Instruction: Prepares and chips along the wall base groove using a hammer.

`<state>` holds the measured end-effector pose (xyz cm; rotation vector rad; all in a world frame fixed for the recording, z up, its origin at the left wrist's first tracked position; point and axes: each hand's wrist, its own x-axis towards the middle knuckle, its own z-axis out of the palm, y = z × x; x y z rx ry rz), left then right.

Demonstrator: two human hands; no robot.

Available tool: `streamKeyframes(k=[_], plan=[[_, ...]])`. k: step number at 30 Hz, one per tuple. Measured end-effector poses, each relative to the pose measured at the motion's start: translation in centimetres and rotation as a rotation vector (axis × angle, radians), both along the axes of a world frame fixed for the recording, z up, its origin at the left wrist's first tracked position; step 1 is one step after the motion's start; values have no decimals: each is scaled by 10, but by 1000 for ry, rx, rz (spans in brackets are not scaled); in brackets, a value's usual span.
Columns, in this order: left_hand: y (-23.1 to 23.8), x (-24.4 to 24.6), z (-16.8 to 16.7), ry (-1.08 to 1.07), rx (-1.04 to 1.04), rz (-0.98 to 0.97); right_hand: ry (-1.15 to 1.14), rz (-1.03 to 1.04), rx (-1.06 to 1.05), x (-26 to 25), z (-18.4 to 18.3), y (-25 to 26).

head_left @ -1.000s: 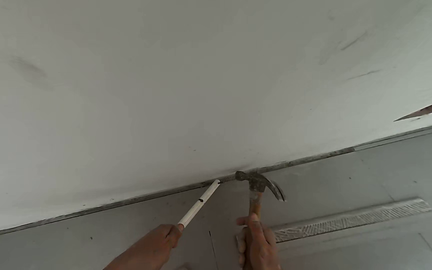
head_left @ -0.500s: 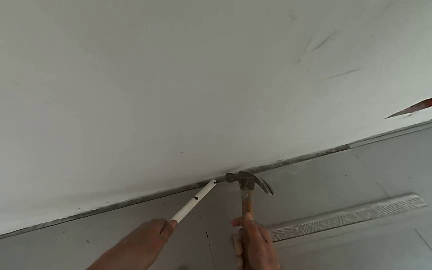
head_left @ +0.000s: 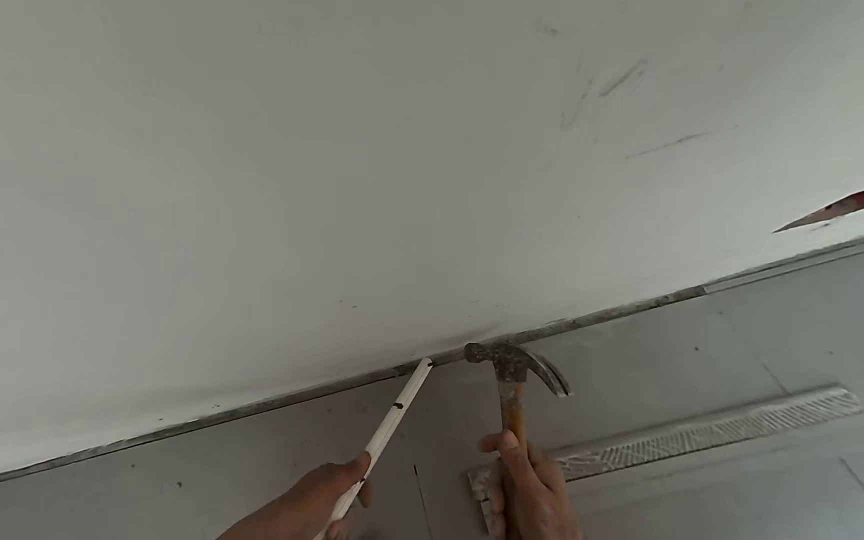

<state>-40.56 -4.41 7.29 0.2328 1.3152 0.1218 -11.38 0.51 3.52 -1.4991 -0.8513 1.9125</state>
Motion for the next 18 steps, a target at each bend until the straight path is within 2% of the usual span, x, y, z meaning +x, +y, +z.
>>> streamKeyframes(k=[2,5,7,11,18], plan=[[8,6,7,68,44,-68,-12,10,9,0,1,0],[15,-5,19,327,235,-587,-28,26,38,4,1,-3],[11,-9,14,379,239,-727,-48,31,49,6,-2,-5],[-2,-10,2,301,270,-586,-61,24,26,3,-3,-8],[4,-11,-6,224,212,-372,-54,21,88,-6,0,-11]])
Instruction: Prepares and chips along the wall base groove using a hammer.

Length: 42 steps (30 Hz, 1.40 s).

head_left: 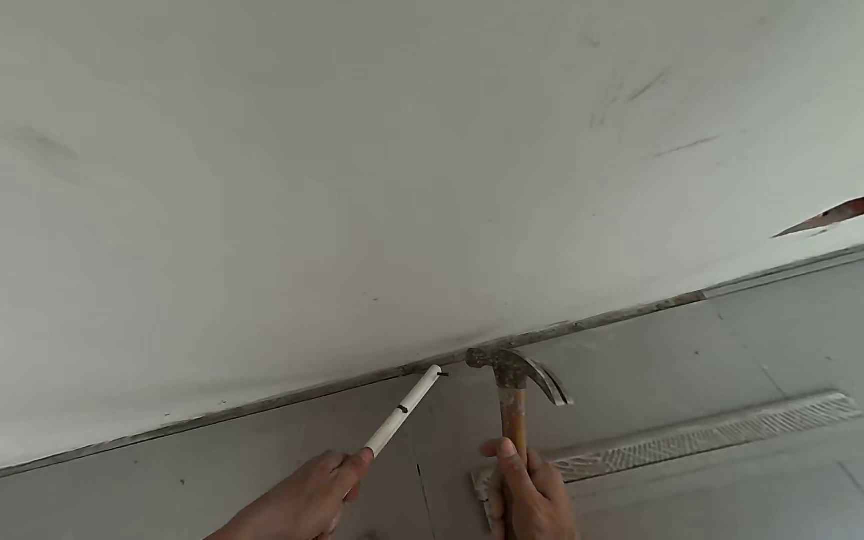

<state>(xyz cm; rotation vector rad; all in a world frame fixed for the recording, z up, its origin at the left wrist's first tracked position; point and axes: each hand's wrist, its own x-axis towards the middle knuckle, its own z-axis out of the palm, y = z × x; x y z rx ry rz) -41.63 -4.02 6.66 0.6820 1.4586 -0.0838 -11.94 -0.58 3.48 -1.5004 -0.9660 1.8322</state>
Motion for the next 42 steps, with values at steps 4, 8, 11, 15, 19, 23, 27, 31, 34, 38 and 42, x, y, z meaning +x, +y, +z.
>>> streamKeyframes(k=[4,8,11,15,19,23,27,31,34,38,42], plan=[[-1,-3,-3,-42,-9,42,-16,31,-64,-16,-6,-4],[-2,-4,-6,-82,-16,120,-47,74,-105,-19,-15,-10],[-3,-7,-6,-132,-41,180,-15,-51,45,-27,-16,-22],[-2,-6,-7,-199,-65,264,-20,21,-78,-32,-16,-10],[1,-3,-3,-156,-60,261,-38,-21,13,-30,-7,-9],[-1,-2,-4,-167,-70,277,-26,-104,-67,-48,-8,-18],[4,1,-1,-164,-69,273,20,-76,-170,-30,-4,1],[0,5,-3,-156,-83,300,82,-260,25,-42,-9,-8],[0,14,-3,-148,-76,323,30,-69,-194,-40,-12,-3],[-2,24,-3,-148,-59,371,73,-99,-96,-21,-5,5],[-2,32,-1,-135,-76,399,95,-175,-138,-38,-12,-3]])
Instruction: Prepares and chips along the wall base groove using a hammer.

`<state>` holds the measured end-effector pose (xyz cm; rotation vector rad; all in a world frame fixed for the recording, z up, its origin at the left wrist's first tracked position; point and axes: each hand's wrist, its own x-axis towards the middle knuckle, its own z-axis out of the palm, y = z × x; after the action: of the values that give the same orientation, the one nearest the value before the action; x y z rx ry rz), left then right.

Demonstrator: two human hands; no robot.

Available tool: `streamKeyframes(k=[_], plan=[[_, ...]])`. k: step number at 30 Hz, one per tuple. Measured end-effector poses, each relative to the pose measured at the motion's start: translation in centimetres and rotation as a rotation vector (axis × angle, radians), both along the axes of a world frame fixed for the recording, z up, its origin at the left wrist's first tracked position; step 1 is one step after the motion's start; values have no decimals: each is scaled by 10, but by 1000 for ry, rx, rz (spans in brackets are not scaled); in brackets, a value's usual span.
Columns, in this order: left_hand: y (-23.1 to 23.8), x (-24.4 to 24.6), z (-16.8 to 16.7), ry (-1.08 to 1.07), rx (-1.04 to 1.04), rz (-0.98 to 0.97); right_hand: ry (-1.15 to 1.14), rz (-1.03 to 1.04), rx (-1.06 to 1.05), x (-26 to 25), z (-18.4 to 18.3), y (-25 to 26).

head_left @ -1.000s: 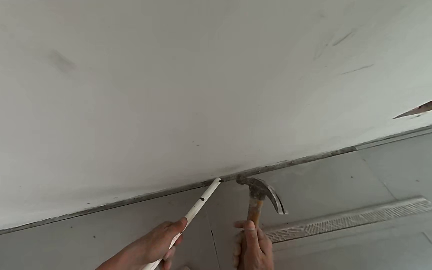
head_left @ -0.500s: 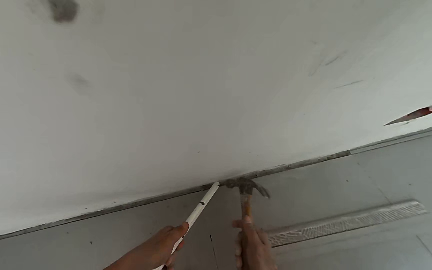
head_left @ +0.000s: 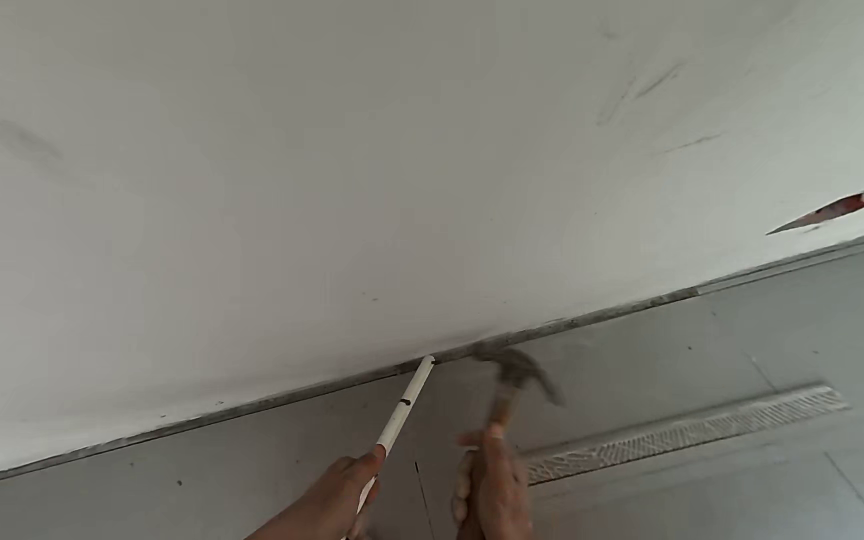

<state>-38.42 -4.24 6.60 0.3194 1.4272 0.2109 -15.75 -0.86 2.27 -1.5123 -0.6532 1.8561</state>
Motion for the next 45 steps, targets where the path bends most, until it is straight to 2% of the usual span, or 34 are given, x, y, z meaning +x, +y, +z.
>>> streamKeyframes(k=[2,3,7,11,15,16,18,20,24,28,32,36,40,43,45], plan=[[2,4,1,2,-15,12,6,78,-152,3,2,12],[3,4,2,1,-8,11,12,58,-158,6,7,17],[1,6,-1,-3,14,14,53,-202,20,-1,10,12],[5,12,2,10,1,27,19,41,-210,11,10,18],[2,11,1,19,17,17,51,-148,-35,8,9,16],[1,11,0,20,12,23,51,-143,-52,4,7,14],[1,16,2,24,-3,48,53,35,-222,8,8,21],[4,20,5,39,-19,64,67,108,-258,18,12,30],[0,20,4,29,-20,75,80,-85,-140,4,12,11],[2,22,6,45,-34,91,152,-51,-294,4,9,7],[-2,20,4,38,-23,90,138,-222,-164,-2,10,6],[1,25,7,54,-34,98,111,93,-294,14,10,24],[0,25,6,54,-42,98,101,-14,-229,5,13,15],[1,29,10,76,-41,91,135,40,-320,5,11,15],[5,31,23,95,-52,105,165,0,-284,12,14,18]])
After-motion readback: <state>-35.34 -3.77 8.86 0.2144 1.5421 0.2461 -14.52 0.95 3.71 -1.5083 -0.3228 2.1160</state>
